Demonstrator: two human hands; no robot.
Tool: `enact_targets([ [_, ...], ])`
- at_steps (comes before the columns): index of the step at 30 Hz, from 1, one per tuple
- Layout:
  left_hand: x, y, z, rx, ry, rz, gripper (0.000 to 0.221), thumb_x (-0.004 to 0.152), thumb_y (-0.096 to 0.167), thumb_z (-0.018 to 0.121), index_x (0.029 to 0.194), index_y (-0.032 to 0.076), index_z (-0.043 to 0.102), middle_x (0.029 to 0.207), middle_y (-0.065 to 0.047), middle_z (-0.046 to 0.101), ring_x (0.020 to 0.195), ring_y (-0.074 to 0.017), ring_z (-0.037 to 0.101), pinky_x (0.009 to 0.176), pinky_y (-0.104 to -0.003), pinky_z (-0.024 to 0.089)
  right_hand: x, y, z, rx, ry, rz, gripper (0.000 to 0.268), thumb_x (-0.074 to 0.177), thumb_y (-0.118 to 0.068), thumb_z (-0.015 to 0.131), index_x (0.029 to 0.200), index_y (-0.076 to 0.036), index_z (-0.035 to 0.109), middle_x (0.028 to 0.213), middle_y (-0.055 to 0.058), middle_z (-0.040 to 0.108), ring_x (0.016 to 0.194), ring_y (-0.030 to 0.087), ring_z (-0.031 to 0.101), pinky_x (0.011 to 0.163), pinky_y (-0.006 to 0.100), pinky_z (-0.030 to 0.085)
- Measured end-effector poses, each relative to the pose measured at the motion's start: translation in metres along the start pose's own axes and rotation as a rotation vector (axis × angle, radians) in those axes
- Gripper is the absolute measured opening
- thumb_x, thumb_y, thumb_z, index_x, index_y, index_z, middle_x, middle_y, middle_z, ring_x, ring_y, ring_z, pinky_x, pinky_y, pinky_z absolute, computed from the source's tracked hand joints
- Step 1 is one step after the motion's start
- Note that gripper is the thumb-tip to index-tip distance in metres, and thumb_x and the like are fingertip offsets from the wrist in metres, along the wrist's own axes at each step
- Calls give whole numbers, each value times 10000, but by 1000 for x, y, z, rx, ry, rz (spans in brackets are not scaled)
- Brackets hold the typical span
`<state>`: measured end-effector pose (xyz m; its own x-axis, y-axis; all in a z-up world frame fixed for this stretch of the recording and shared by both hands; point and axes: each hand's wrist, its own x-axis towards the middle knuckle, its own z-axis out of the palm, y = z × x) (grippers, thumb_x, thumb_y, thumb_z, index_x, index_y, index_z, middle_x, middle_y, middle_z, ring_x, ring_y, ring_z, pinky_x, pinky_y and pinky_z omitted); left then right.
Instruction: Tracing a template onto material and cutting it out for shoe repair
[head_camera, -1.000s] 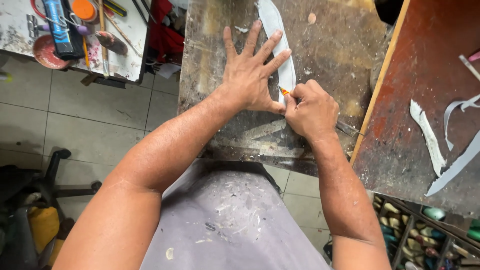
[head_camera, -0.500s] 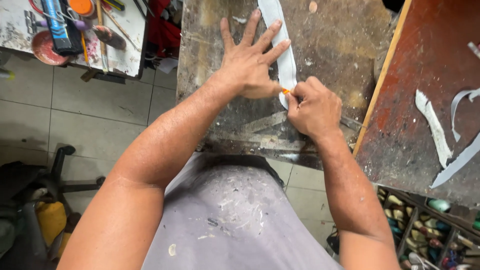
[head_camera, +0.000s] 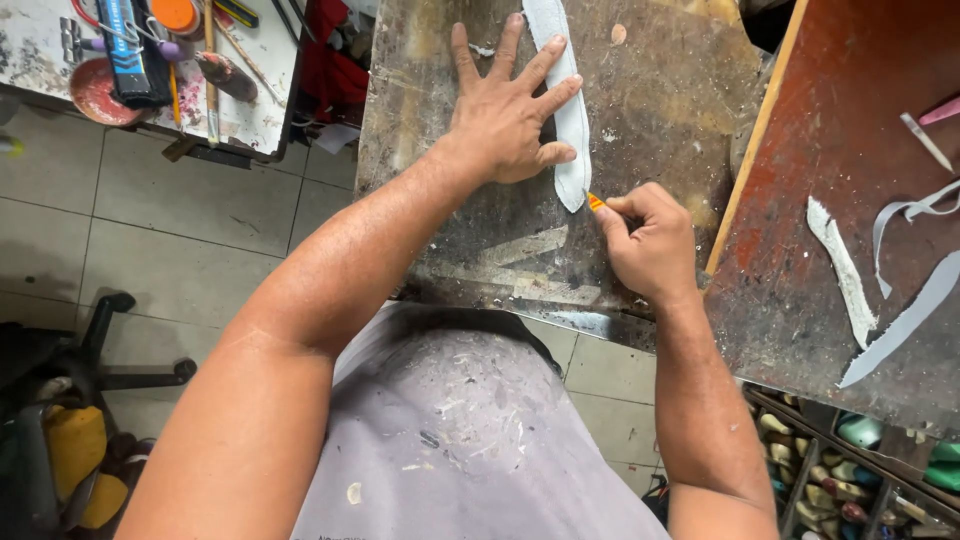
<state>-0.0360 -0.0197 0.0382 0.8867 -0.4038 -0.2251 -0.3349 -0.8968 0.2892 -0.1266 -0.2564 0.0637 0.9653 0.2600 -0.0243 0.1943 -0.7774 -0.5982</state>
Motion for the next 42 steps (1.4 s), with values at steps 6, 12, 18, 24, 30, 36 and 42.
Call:
enact_targets([
  [6, -1, 3, 3, -47, 27, 5, 946, 840, 912, 320, 1604, 355, 323, 1718, -14, 117, 1515, -417, -107, 1054, -872, -91, 13, -3, 16, -268, 51, -27, 122, 923, -269, 750, 869, -163, 723, 851, -3, 635, 738, 224, 623, 565, 410, 450],
  [12, -3, 5, -5, -39, -31, -19, 1039, 763, 940, 403, 1620, 367, 277, 1729, 4, 47, 1507, -392, -173, 1064, -854, -116, 15, 6, 20, -338, -15, -33, 149, 940, -304, 754, 857, -199, 689, 842, -21, 582, 718, 251, 607, 560, 447, 459],
  [18, 0, 1, 2, -47, 27, -9, 1102, 727, 991, 410, 1617, 351, 296, 1728, -10, 81, 1523, -417, -130, 1062, -840, -147, 20, 15, 12, -458, -36, -213, 279, 944, -313, 796, 798, -153, 621, 853, -6, 547, 637, 262, 562, 447, 436, 419],
  [24, 0, 5, 1, -17, -12, -41, 1123, 715, 1005, 418, 1630, 375, 259, 1726, 15, 48, 1546, -410, -58, 1084, -846, -77, 20, 22, 12, -486, -73, -263, 325, 959, -315, 792, 775, -145, 584, 829, -10, 510, 584, 250, 519, 401, 419, 390],
  [30, -2, 8, 2, -23, -15, -47, 1079, 743, 956, 483, 1625, 367, 279, 1709, 20, 74, 1530, -404, 1, 1100, -847, 6, 21, 24, 12, -525, -81, -294, 299, 909, -314, 799, 764, -162, 586, 825, 2, 499, 597, 324, 555, 425, 480, 403],
  [36, -5, 9, -1, -14, -11, -41, 1105, 725, 966, 504, 1625, 367, 278, 1713, 19, 70, 1540, -399, -2, 1097, -849, -9, 22, 24, 8, -528, -105, -337, 291, 894, -292, 813, 751, -164, 595, 804, 5, 482, 571, 294, 540, 412, 453, 408],
  [42, -4, 9, -4, -29, 7, -30, 1091, 718, 956, 532, 1612, 366, 325, 1705, 28, 81, 1536, -403, 37, 1086, -860, 7, 24, 27, 9, -522, -103, -353, 329, 895, -312, 804, 741, -155, 560, 808, 14, 495, 569, 337, 552, 413, 480, 396],
])
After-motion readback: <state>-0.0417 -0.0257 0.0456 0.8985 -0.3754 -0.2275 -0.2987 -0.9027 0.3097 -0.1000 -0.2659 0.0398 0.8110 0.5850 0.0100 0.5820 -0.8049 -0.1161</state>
